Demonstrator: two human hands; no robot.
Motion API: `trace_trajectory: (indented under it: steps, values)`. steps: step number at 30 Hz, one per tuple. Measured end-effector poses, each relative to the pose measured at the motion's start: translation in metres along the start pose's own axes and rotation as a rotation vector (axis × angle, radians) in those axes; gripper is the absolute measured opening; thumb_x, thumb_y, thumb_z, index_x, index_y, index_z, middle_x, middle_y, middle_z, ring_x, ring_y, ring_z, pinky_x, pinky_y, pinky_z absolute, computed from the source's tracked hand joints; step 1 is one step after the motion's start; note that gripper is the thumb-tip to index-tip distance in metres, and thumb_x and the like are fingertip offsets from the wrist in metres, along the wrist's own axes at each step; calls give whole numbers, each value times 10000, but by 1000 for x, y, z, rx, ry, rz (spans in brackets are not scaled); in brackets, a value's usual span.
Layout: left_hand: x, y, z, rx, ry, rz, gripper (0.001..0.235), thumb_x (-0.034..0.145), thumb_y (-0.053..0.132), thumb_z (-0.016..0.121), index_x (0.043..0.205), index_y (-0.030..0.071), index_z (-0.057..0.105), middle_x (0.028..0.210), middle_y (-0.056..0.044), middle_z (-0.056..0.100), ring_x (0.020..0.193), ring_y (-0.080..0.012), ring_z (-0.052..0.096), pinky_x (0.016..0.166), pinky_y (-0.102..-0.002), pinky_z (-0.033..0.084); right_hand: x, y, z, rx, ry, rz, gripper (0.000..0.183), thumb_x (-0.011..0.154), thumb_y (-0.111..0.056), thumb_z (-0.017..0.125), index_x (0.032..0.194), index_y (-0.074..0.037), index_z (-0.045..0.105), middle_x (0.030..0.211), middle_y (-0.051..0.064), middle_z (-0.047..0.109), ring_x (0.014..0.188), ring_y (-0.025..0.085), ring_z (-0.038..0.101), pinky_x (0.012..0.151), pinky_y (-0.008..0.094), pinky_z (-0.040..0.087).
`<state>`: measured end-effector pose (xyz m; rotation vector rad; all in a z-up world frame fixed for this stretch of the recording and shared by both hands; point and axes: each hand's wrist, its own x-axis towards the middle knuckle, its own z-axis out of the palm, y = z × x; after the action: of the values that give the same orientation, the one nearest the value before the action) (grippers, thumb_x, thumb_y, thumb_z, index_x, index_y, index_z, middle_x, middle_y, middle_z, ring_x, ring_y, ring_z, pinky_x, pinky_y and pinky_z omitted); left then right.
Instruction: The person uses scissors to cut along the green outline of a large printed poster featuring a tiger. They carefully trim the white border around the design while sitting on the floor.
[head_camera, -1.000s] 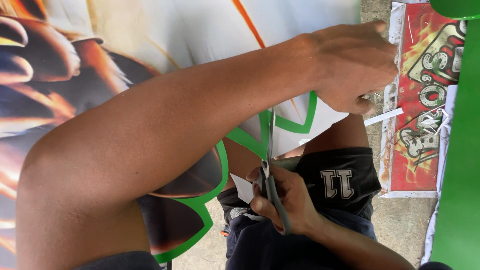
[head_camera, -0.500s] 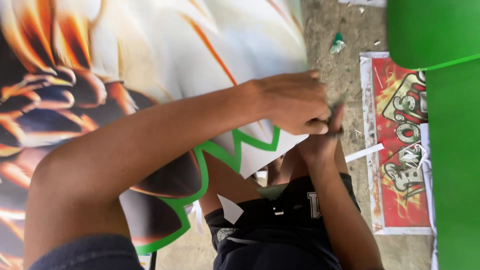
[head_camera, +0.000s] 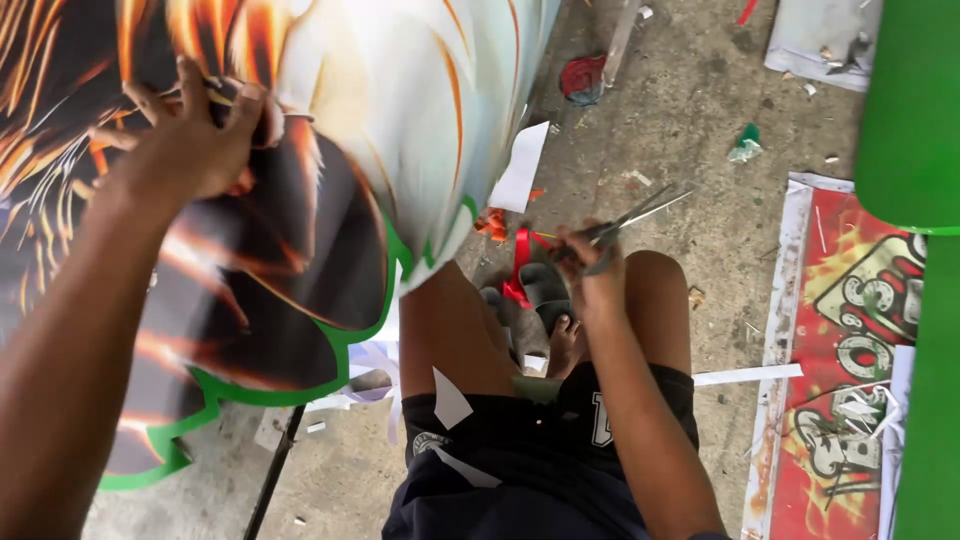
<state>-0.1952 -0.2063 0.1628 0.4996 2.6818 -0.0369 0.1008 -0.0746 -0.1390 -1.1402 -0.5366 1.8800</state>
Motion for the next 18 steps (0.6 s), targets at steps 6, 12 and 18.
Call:
trace_trajectory:
  steps: [6,12,18]
  values:
    - [35,-36,16,-116,236,267,921,916,738,224,1689,251,103,1698,-207,-56,1428,-574,-162,1100,-829,-44,-32,67,6,-199,-257,82,203,843,-177,813,949,-63,683,802,118,737,711,178,723,506,191,458]
    - [87,-77,5,-9,469,542,627,1101,458,344,1558,33,396,1484,-406,314,1267,-662,256,953,-824,269,-64,83,33,2,-495,307,444,854,-308,783,1165,-75,567,1026,192,754,882,283,740,775,393,618]
    - [17,-58,37,221,1166,965,149,1111,145,679,1160,25,754,962,-203,698,846,-394,654,618,-502,483,-82,78,62,452,-574,462,214,898,-221,803,817,-45,712,819,196,776,719,292,770,751,392,649]
